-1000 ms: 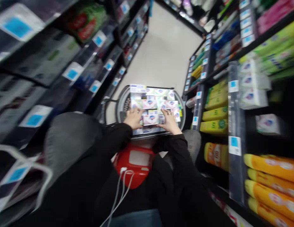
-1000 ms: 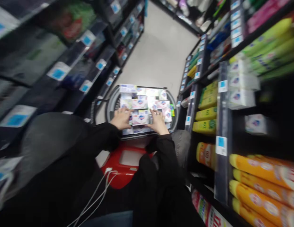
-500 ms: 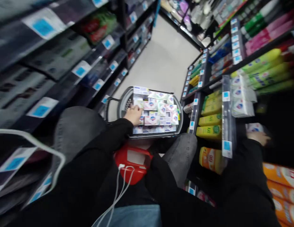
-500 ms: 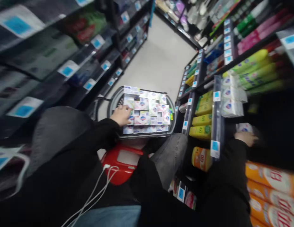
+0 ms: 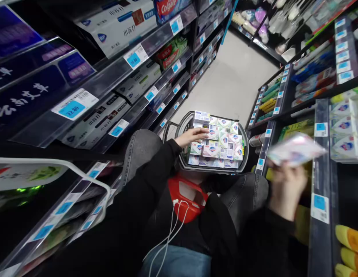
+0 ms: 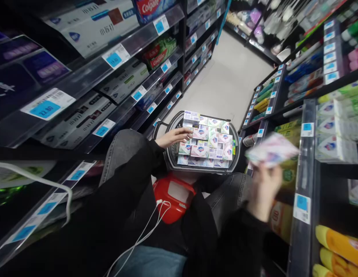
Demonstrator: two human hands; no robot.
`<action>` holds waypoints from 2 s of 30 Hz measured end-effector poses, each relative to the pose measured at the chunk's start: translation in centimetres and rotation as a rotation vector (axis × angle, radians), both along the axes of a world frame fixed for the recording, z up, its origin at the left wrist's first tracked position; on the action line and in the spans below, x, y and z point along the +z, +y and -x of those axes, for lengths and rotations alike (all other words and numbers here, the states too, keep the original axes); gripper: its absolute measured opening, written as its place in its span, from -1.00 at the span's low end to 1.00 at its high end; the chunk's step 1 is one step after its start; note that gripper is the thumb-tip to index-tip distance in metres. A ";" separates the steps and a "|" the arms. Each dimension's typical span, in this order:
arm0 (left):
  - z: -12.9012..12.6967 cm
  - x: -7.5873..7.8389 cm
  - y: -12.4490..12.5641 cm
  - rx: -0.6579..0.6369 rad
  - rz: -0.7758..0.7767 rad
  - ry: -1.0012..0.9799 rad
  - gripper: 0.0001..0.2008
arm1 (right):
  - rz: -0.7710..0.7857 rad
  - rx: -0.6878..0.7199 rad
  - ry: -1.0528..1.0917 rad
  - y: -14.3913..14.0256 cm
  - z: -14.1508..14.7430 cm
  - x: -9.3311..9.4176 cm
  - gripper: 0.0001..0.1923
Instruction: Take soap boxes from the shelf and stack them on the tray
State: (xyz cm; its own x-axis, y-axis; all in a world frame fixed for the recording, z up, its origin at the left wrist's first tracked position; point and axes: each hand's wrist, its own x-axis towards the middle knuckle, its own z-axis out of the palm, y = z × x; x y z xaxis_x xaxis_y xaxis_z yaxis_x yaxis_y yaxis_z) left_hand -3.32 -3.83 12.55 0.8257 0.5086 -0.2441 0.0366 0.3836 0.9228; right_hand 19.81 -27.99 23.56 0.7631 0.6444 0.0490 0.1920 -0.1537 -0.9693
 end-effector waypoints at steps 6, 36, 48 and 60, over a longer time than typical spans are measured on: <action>-0.2 -0.2 -1.5 0.028 0.067 0.076 -0.40 | 0.146 0.367 0.629 10.6 10.3 -10.0 -0.44; -1.9 -5.2 -3.5 -0.155 -0.800 1.074 -0.40 | 0.587 0.607 -0.501 8.1 3.7 -19.4 -0.29; -2.5 -4.9 -3.9 -0.135 -0.781 1.066 -0.43 | 0.556 0.588 -0.515 7.8 3.3 -20.0 -0.26; -2.4 -5.8 -3.3 -0.147 -0.781 1.058 -0.42 | 0.558 0.608 -0.496 7.8 3.3 -19.6 -0.26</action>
State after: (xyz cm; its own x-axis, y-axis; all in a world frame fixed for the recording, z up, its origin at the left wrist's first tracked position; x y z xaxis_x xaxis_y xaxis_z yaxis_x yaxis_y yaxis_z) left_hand -0.90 -7.11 6.71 0.4780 0.7315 -0.4863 0.8664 -0.3013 0.3983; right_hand 16.56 -20.22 3.96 0.2662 0.9510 -0.1571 0.7589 -0.3072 -0.5741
